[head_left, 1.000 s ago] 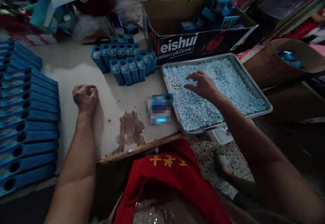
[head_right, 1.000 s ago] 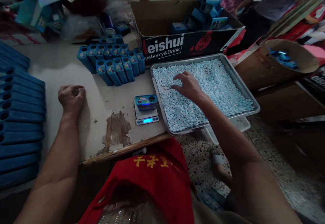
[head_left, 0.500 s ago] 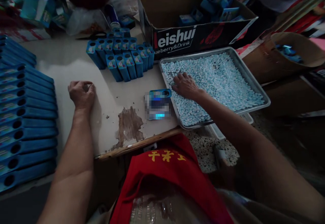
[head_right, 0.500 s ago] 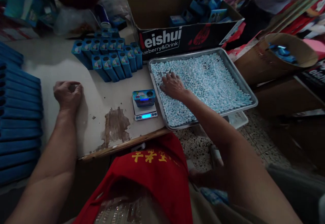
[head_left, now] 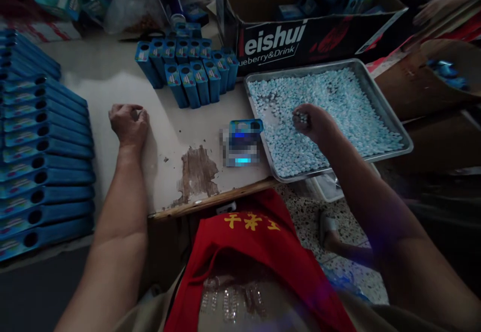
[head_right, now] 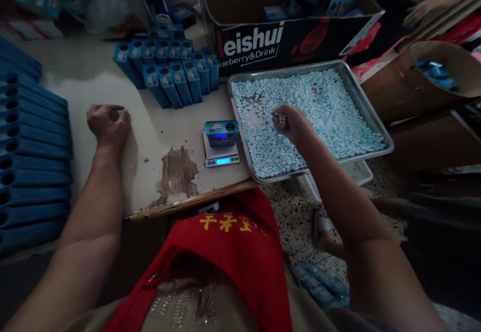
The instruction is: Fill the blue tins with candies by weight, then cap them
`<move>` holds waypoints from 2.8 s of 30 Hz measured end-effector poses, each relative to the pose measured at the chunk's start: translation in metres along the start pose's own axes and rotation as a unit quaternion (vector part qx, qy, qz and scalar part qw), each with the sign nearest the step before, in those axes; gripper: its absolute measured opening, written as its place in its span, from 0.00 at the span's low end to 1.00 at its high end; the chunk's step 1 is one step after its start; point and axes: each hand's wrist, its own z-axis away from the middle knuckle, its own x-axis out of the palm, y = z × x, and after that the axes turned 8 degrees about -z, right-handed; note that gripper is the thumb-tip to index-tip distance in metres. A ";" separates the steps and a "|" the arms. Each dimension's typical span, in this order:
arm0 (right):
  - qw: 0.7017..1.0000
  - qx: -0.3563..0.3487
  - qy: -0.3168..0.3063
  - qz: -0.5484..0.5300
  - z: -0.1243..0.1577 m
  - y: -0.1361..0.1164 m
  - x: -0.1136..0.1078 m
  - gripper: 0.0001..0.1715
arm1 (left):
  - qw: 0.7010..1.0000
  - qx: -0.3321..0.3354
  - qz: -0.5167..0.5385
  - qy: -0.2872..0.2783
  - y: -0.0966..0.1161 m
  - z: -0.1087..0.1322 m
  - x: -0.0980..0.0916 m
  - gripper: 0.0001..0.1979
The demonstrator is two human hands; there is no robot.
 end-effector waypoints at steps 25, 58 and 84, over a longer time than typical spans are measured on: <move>0.968 -0.027 -0.084 -0.234 -0.012 0.005 0.033 0.10 | 0.928 0.180 0.198 -0.258 0.138 0.155 0.057 0.23; 0.822 0.192 -0.169 -0.509 -0.023 0.010 0.040 0.13 | 0.948 0.257 0.170 -0.081 0.222 0.129 0.085 0.14; 0.912 0.098 -0.165 -0.363 -0.015 0.003 0.035 0.10 | 0.951 0.081 0.289 -0.072 0.106 0.135 0.020 0.31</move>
